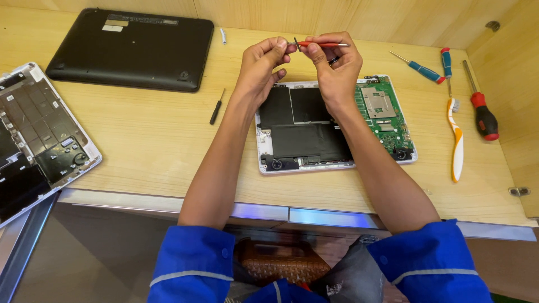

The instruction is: The person is repairing a laptop by connecting internal cables, cleaning the interior with a brush, and using a screwdriver for assembly.

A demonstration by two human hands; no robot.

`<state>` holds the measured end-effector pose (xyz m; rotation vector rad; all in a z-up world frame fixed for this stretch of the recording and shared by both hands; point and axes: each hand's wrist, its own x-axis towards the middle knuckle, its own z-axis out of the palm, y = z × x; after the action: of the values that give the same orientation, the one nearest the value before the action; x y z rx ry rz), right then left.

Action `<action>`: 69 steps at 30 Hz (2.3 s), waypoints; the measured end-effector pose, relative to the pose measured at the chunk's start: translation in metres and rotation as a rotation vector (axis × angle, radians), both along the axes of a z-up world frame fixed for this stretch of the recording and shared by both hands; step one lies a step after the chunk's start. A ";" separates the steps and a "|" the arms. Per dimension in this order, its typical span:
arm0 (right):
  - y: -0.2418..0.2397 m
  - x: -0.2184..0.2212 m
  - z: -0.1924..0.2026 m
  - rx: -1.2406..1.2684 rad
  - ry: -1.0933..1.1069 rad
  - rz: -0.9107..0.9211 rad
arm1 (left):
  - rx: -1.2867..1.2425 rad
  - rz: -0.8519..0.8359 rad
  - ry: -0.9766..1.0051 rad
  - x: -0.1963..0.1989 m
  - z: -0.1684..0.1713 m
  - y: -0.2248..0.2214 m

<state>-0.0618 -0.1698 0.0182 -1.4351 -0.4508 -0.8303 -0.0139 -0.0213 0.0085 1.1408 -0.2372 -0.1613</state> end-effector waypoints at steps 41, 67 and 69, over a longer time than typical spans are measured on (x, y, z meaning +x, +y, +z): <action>-0.125 -0.189 -0.033 -0.621 0.270 -0.359 | 0.550 -0.254 -0.195 -0.017 0.010 -0.006; -0.130 -0.176 -0.039 -0.713 0.027 -0.366 | 0.215 -0.187 -1.043 -0.121 0.026 -0.104; -0.134 -0.174 -0.044 -0.766 -0.007 -0.446 | 0.233 -0.238 -1.099 -0.127 0.021 -0.114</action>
<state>-0.2360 -0.3035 -0.0256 -2.2973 -0.4864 -1.0751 -0.1414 -0.1352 0.0293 1.3377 -1.3573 0.2575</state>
